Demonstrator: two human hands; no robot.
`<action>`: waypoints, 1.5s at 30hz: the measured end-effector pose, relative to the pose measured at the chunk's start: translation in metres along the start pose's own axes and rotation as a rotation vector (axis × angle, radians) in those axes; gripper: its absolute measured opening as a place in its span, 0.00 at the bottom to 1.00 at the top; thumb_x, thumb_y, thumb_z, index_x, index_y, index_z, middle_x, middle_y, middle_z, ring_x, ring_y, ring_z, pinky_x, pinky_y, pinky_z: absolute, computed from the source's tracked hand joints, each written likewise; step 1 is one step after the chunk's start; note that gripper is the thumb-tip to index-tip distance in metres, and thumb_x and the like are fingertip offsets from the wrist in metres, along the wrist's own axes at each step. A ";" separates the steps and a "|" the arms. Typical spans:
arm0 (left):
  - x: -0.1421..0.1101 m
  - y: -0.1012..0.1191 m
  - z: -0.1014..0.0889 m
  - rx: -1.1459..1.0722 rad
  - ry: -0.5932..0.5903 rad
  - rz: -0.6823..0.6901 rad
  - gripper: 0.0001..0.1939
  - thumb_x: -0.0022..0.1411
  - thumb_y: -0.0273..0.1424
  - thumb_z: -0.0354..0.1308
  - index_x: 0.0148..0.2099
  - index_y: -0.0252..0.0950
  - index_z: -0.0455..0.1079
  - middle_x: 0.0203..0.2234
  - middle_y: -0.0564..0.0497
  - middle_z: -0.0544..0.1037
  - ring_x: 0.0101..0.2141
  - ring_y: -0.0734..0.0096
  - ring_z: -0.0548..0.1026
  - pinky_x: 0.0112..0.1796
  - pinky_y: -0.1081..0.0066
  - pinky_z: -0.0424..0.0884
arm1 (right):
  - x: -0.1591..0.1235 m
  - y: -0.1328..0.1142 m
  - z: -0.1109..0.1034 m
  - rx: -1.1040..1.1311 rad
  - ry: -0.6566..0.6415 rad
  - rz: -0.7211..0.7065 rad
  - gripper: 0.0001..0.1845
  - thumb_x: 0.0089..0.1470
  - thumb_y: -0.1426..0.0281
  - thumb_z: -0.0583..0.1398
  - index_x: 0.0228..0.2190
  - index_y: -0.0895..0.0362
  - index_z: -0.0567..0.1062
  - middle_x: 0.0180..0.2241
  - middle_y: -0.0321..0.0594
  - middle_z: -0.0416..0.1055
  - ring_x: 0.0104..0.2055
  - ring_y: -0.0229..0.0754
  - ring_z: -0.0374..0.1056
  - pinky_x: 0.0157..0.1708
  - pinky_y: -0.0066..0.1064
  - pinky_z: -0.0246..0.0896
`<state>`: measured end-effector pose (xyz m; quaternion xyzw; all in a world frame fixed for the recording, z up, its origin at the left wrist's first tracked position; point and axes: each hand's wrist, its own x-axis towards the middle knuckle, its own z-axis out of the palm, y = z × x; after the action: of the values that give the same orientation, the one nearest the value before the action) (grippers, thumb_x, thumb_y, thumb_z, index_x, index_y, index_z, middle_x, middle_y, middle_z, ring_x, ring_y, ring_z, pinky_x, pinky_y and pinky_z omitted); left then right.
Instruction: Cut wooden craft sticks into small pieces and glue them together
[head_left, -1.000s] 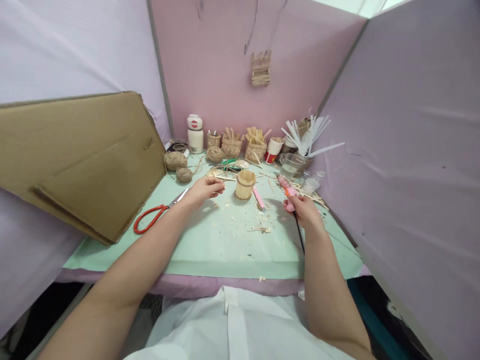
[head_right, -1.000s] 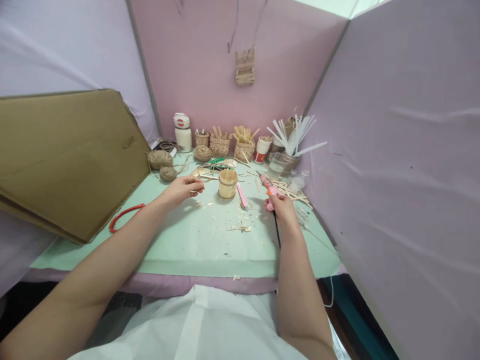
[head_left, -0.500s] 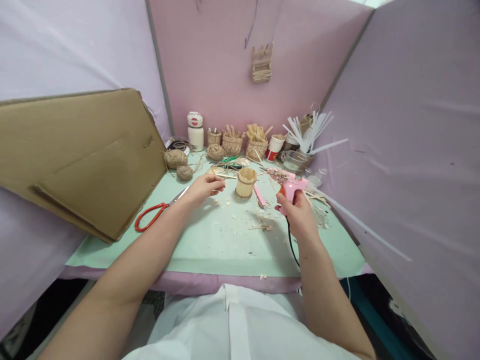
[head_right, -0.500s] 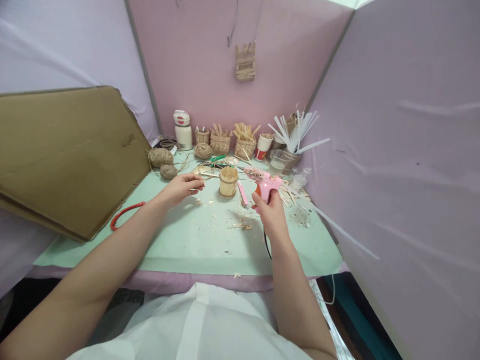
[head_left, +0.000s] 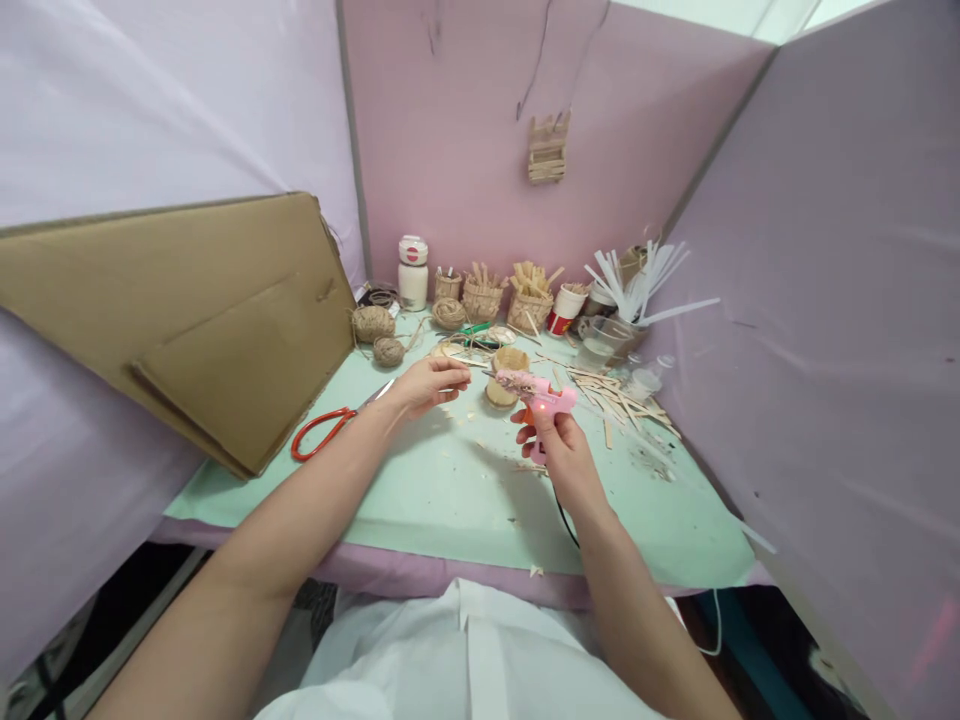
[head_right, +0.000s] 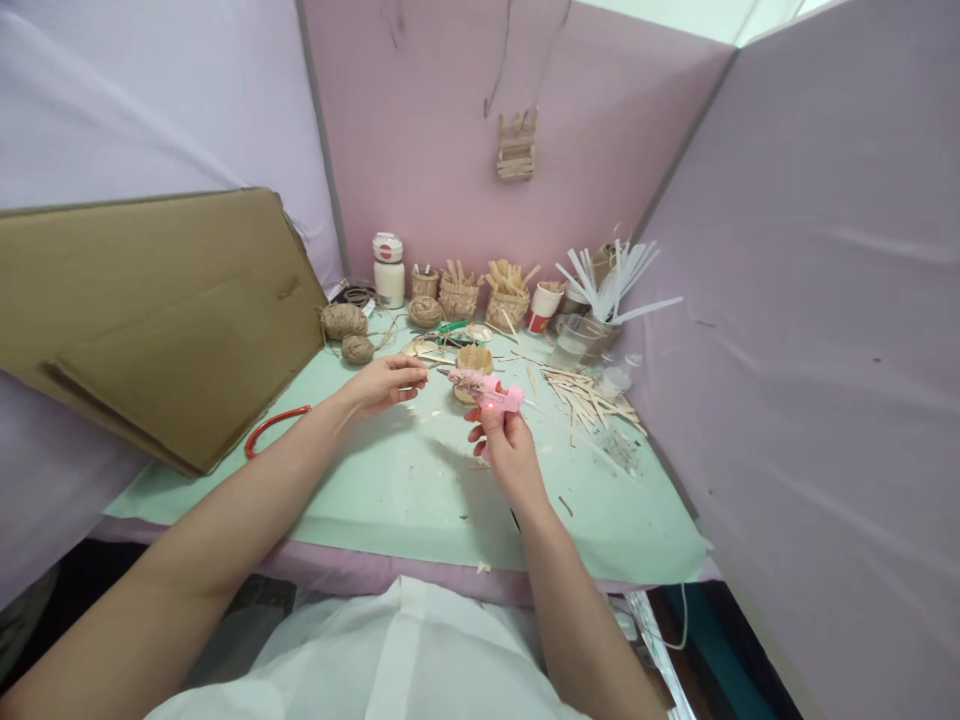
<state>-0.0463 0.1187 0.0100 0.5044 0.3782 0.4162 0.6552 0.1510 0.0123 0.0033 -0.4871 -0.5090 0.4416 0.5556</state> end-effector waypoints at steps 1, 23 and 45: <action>0.000 -0.001 0.001 -0.001 0.002 -0.001 0.14 0.39 0.35 0.69 0.29 0.35 0.72 0.26 0.52 0.74 0.30 0.76 0.70 0.34 0.71 0.63 | 0.000 0.001 0.001 0.009 -0.003 0.007 0.20 0.52 0.53 0.56 0.38 0.57 0.69 0.39 0.42 0.71 0.29 0.36 0.67 0.22 0.25 0.61; -0.007 0.005 0.011 0.015 0.018 -0.024 0.15 0.38 0.36 0.69 0.28 0.34 0.72 0.25 0.52 0.73 0.29 0.76 0.69 0.33 0.72 0.61 | 0.003 0.012 0.003 -0.056 0.005 0.035 0.22 0.51 0.49 0.55 0.30 0.56 0.68 0.26 0.35 0.69 0.19 0.33 0.60 0.18 0.26 0.56; -0.008 0.004 0.010 0.034 0.022 -0.021 0.14 0.38 0.35 0.69 0.28 0.34 0.72 0.25 0.51 0.73 0.29 0.76 0.69 0.33 0.72 0.61 | 0.002 0.013 0.005 -0.004 0.020 0.044 0.20 0.51 0.51 0.56 0.33 0.55 0.67 0.28 0.34 0.68 0.20 0.32 0.58 0.19 0.25 0.60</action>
<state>-0.0406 0.1083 0.0170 0.5069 0.3976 0.4081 0.6468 0.1460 0.0163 -0.0089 -0.5036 -0.4933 0.4479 0.5499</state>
